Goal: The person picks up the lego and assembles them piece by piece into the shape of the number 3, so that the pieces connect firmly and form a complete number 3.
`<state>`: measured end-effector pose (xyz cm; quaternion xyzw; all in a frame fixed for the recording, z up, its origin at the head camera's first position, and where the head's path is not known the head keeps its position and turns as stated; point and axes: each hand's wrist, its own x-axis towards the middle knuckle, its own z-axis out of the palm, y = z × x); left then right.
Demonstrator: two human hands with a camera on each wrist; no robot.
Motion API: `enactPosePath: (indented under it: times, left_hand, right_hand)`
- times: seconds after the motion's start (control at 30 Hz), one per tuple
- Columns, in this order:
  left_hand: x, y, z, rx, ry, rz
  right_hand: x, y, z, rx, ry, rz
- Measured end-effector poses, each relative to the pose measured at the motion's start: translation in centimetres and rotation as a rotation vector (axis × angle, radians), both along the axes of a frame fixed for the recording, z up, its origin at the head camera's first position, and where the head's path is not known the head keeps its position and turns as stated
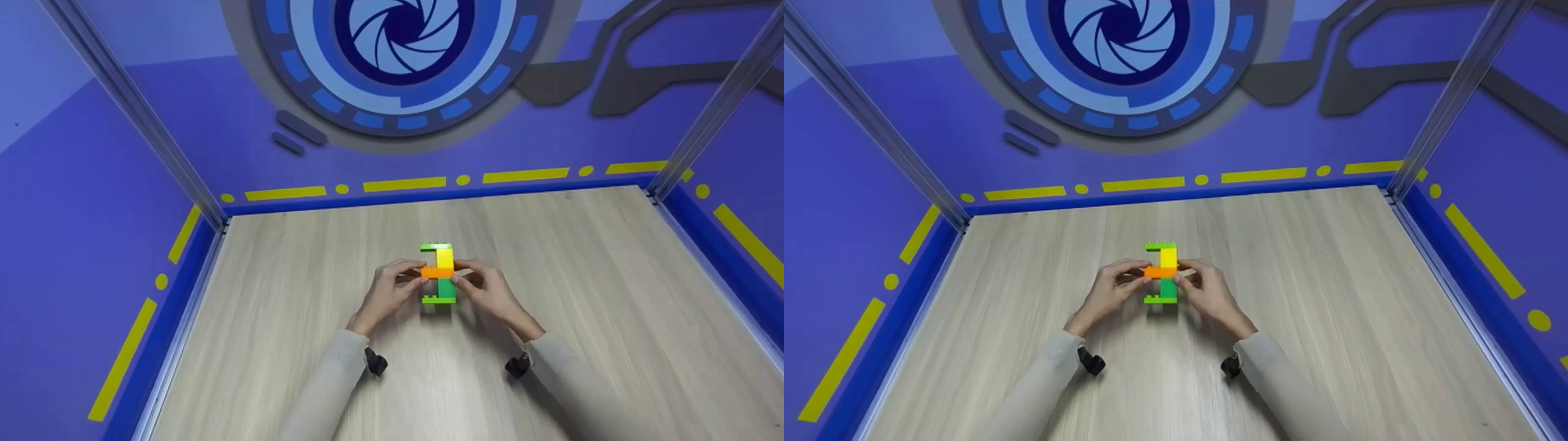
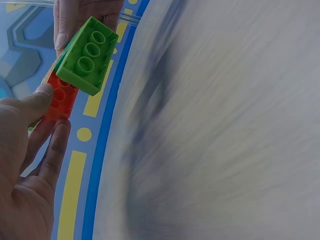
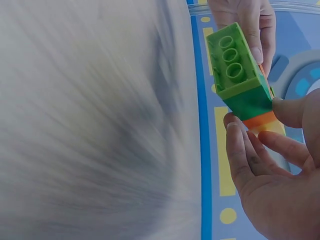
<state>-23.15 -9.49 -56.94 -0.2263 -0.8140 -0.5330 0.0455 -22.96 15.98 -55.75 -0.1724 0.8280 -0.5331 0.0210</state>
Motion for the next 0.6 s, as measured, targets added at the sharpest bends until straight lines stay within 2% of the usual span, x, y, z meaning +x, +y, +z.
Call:
enactPosePath:
  times: [0.37,0.6]
  left_hand:
    - [-1.0,0.4,-0.4,-0.023,-0.032,0.019]
    - [-1.6,0.8,-0.8,-0.044,-0.042,0.022]
  right_hand:
    - [-0.8,-0.5,-0.6,0.018,-0.070,-0.075]
    - [-1.4,-0.5,-1.1,0.032,-0.087,-0.091]
